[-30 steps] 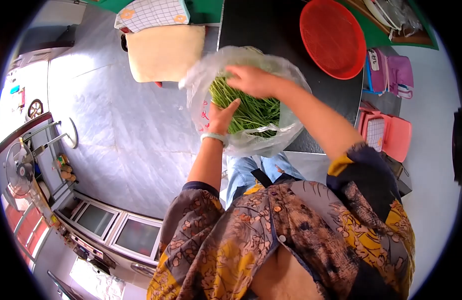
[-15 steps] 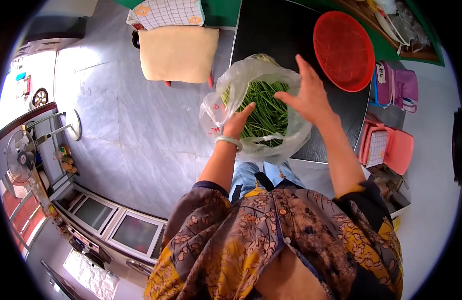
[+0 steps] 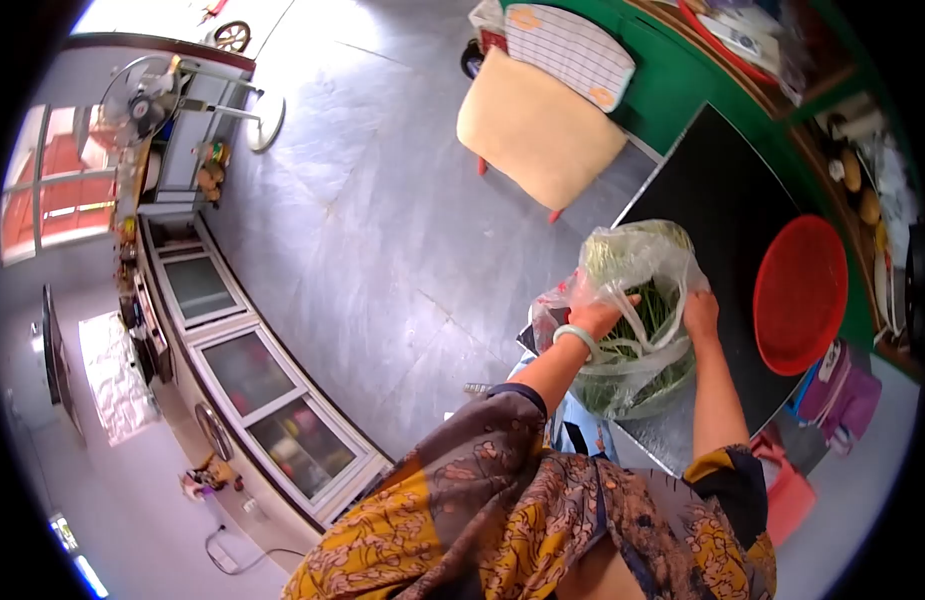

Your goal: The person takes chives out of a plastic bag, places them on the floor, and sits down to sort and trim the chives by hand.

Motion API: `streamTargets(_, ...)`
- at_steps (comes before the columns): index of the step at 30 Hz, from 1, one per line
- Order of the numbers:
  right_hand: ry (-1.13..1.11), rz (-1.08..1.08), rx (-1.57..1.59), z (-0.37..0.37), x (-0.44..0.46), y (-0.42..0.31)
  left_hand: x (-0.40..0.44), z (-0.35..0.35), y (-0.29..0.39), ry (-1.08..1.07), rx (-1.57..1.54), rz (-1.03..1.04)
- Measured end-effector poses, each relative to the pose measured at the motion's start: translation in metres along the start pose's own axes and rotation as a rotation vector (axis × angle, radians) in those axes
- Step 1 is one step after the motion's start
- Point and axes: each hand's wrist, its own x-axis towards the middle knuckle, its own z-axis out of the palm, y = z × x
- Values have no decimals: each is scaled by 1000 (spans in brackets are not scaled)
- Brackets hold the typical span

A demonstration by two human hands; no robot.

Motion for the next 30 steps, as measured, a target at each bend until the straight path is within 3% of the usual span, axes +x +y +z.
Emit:
streamTargets(1,-39,0,-7,-3,8,10,3,5,-11,38,45,97)
streamTargets(3,51,-142,270,10,25,48,6,2,-7,23,-214,184)
streamTargets(6,150,110,574,26,19,38,4,2,-16,57,-377,227)
streamTargets(9,-40,337,839,52,21,44,5,3,-42,-120,-821,120)
streamTargets(10,-78,376,919,59,16,40,11,2,-53,-169,-744,111)
streamTargets(13,-142,418,1059,66,0,30,1,-5,-51,-259,-993,47)
streamTargets(16,-186,415,1123,63,-9,21,-15,-2,-55,-333,-960,-5)
streamTargets(19,-236,403,1174,49,-30,14,-31,5,-66,-316,-898,102)
streamTargets(21,-267,396,1187,36,-49,11,-42,14,-71,-395,-1013,46)
streamTargets(26,-320,371,1184,6,-101,-29,-56,12,-64,-364,-1181,167)
streamTargets(30,-364,366,1171,12,-137,-89,-57,-55,-62,-321,-1015,225)
